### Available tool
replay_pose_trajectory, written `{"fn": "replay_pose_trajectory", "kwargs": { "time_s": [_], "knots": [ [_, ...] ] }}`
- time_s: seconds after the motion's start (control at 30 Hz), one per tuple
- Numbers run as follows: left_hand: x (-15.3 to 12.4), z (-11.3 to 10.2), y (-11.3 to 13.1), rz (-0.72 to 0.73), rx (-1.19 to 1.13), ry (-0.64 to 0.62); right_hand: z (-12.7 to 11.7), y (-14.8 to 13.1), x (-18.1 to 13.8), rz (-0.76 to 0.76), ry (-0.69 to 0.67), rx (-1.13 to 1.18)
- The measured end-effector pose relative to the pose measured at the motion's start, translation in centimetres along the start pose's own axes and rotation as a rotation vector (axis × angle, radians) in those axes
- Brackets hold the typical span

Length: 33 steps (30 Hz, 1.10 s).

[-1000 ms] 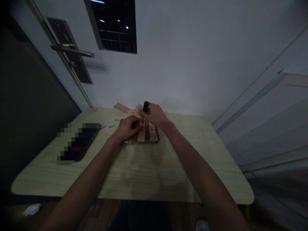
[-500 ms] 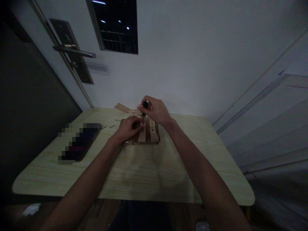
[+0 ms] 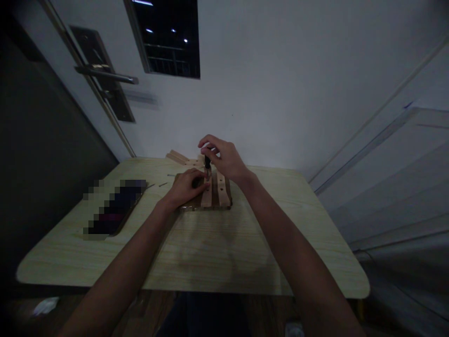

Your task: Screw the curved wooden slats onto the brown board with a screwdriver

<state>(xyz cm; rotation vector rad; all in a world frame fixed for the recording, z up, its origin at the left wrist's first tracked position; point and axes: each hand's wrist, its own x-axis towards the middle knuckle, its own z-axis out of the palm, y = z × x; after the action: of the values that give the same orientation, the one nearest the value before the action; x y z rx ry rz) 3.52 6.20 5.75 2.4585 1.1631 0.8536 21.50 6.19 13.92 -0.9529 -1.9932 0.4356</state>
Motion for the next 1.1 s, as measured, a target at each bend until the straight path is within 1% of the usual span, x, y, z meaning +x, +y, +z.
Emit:
{"fn": "replay_pose_trajectory", "kwargs": {
  "time_s": [0.1, 0.2, 0.33, 0.47, 0.57, 0.67, 0.73, 0.87, 0.93, 1.03, 1.1],
  "knots": [
    [0.0, 0.0, -0.1, 0.004, -0.004, 0.006, 0.4, 0.1, 0.1, 0.049, 0.055, -0.009],
    [0.0, 0.1, -0.1, -0.005, -0.003, 0.007, 0.6, 0.2, -0.1, 0.078, 0.062, -0.027],
    [0.0, 0.1, -0.1, -0.009, -0.002, 0.003, 0.4, 0.2, -0.7, 0.06, 0.042, -0.002],
    [0.0, 0.1, 0.0, -0.007, -0.004, -0.002, 0.3, 0.4, -0.8, 0.068, 0.101, -0.048],
    [0.1, 0.0, 0.0, -0.011, -0.003, -0.009, 0.6, 0.6, -0.6, 0.03, 0.143, -0.119],
    [0.1, -0.1, 0.1, -0.01, 0.011, -0.005, 0.8, 0.6, -0.4, 0.019, 0.144, -0.143],
    [0.1, -0.1, 0.1, -0.013, 0.017, -0.006, 1.0, 0.5, -0.5, 0.04, 0.128, -0.116],
    [0.0, 0.0, 0.1, -0.014, 0.011, -0.001, 1.2, 0.4, -0.8, 0.085, 0.104, 0.008],
    [0.0, 0.0, 0.1, -0.014, 0.009, -0.002, 1.3, 0.6, -0.8, 0.09, 0.126, 0.008],
    [0.0, 0.1, 0.0, -0.015, 0.016, -0.005, 1.7, 1.1, -0.8, 0.05, 0.168, -0.04],
    [0.1, 0.1, -0.1, -0.01, 0.017, 0.003, 2.1, 1.4, -0.7, 0.041, 0.196, -0.027]
  ]
}}
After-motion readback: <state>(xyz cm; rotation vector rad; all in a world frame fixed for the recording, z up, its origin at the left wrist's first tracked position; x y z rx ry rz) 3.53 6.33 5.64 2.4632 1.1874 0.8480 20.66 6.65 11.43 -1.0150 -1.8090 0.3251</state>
